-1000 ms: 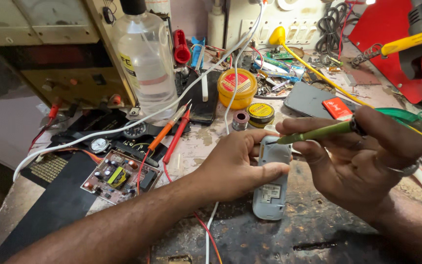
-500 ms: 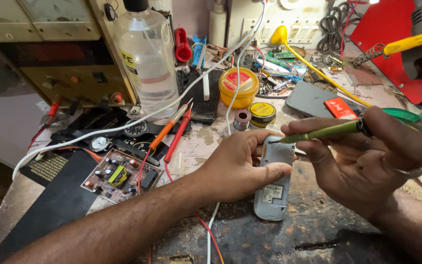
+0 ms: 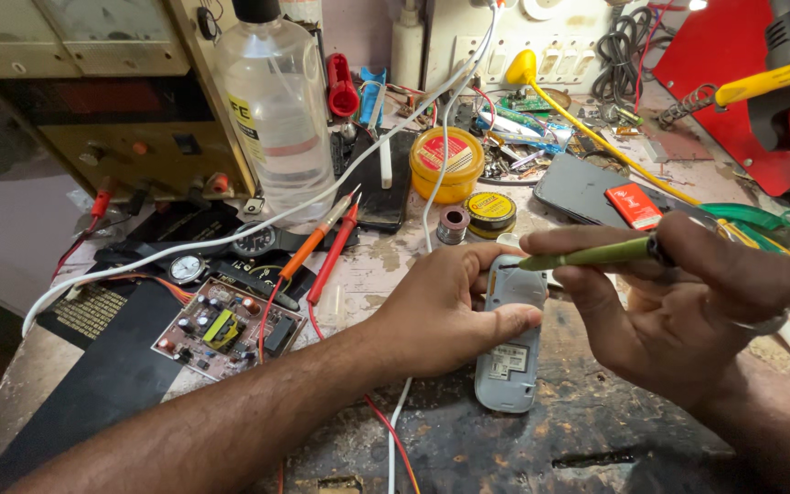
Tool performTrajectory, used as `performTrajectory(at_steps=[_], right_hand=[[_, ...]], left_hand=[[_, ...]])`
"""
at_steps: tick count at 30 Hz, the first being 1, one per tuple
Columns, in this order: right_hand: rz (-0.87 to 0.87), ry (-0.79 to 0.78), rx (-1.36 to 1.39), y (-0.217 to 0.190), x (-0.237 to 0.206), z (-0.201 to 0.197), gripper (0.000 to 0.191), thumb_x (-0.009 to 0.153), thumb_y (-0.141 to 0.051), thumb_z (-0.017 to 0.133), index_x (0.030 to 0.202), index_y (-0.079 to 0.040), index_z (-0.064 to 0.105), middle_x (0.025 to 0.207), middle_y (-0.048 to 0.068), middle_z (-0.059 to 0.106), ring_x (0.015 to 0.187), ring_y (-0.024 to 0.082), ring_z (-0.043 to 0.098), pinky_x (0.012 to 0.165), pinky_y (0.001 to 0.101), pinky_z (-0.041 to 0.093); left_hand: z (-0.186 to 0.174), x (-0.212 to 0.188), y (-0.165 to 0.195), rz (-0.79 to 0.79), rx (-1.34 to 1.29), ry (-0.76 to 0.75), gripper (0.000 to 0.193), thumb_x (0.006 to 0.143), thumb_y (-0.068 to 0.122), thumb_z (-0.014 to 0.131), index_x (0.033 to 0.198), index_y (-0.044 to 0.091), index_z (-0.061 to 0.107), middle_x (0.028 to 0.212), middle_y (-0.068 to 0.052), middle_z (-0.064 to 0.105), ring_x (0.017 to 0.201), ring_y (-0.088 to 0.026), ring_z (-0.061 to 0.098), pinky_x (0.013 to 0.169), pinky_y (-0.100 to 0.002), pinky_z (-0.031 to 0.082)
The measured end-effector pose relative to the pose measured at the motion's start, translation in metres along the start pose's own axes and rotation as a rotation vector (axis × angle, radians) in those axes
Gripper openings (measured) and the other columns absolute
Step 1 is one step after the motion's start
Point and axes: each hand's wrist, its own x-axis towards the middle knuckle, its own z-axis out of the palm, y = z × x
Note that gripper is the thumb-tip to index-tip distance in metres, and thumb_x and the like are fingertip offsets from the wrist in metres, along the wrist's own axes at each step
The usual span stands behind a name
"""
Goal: The person operates a feature phone, then removes the back cover and battery. They use a small screwdriver to unscrew and remove screws from the phone's back casing, then reassemble the phone by replacing the battery and back cover.
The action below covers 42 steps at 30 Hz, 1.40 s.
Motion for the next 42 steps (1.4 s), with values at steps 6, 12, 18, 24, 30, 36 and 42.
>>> performTrajectory(at_steps=[6, 12, 18, 24, 30, 36, 42], right_hand=[[-0.103, 0.071, 0.107, 0.000, 0.003, 0.009, 0.064, 0.100, -0.005, 0.069, 0.137, -0.003, 0.017, 0.120, 0.024, 0.058, 0.106, 0.027, 0.074, 0.093, 0.0365, 0.067], [0.011, -0.075, -0.027, 0.003, -0.001, 0.009, 0.073, 0.091, 0.006, 0.075, 0.139, -0.009, 0.023, 0.112, 0.014, 0.072, 0.095, 0.030, 0.078, 0.084, 0.0388, 0.065], [-0.023, 0.054, 0.216, 0.005, -0.002, 0.021, 0.070, 0.094, 0.009, 0.068, 0.140, -0.013, 0.020, 0.117, 0.022, 0.060, 0.103, 0.032, 0.076, 0.094, 0.0420, 0.067], [0.080, 0.042, 0.296, 0.006, -0.005, 0.006, 0.070, 0.100, 0.011, 0.066, 0.146, -0.011, 0.017, 0.120, 0.023, 0.065, 0.104, 0.031, 0.076, 0.093, 0.0418, 0.064], [0.003, -0.023, 0.266, 0.001, -0.009, 0.006, 0.071, 0.094, 0.007, 0.066, 0.142, -0.009, 0.016, 0.119, 0.026, 0.062, 0.105, 0.032, 0.076, 0.092, 0.0447, 0.064], [-0.028, -0.007, 0.222, 0.003, -0.014, 0.011, 0.075, 0.093, 0.006, 0.070, 0.145, -0.010, 0.018, 0.120, 0.022, 0.062, 0.105, 0.031, 0.077, 0.091, 0.0436, 0.065], [-0.032, 0.040, 0.148, 0.000, -0.013, 0.016, 0.073, 0.084, -0.001, 0.080, 0.140, -0.004, 0.033, 0.118, 0.017, 0.062, 0.095, 0.027, 0.078, 0.081, 0.0391, 0.070]], left_hand=[[-0.001, 0.000, -0.002, 0.047, -0.015, -0.002, 0.045, 0.086, 0.022, 0.076, 0.125, 0.001, 0.065, 0.093, -0.003, 0.077, 0.082, -0.006, 0.072, 0.072, -0.026, 0.060], [-0.002, 0.001, -0.003, -0.027, 0.102, 0.029, 0.047, 0.083, 0.027, 0.077, 0.121, 0.002, 0.067, 0.085, -0.005, 0.077, 0.072, -0.006, 0.068, 0.062, -0.026, 0.056], [-0.001, 0.001, -0.002, 0.025, 0.137, 0.035, 0.062, 0.083, 0.027, 0.077, 0.136, 0.003, 0.056, 0.091, -0.004, 0.075, 0.078, -0.007, 0.070, 0.067, -0.027, 0.058], [0.002, -0.002, -0.001, 0.029, 0.155, 0.010, 0.068, 0.088, 0.029, 0.075, 0.141, 0.004, 0.041, 0.088, -0.006, 0.072, 0.076, -0.013, 0.071, 0.067, -0.030, 0.057], [-0.001, -0.003, -0.003, 0.041, 0.183, 0.006, 0.080, 0.088, 0.029, 0.077, 0.149, 0.003, 0.031, 0.079, -0.010, 0.066, 0.070, -0.016, 0.065, 0.061, -0.033, 0.051], [0.000, -0.003, -0.005, 0.059, 0.169, 0.018, 0.089, 0.087, 0.029, 0.077, 0.153, 0.003, 0.023, 0.078, -0.009, 0.069, 0.068, -0.016, 0.069, 0.060, -0.033, 0.053], [0.000, -0.003, 0.001, 0.038, 0.210, 0.045, 0.091, 0.085, 0.024, 0.075, 0.155, 0.004, 0.022, 0.077, -0.010, 0.072, 0.069, -0.018, 0.073, 0.061, -0.034, 0.055]])
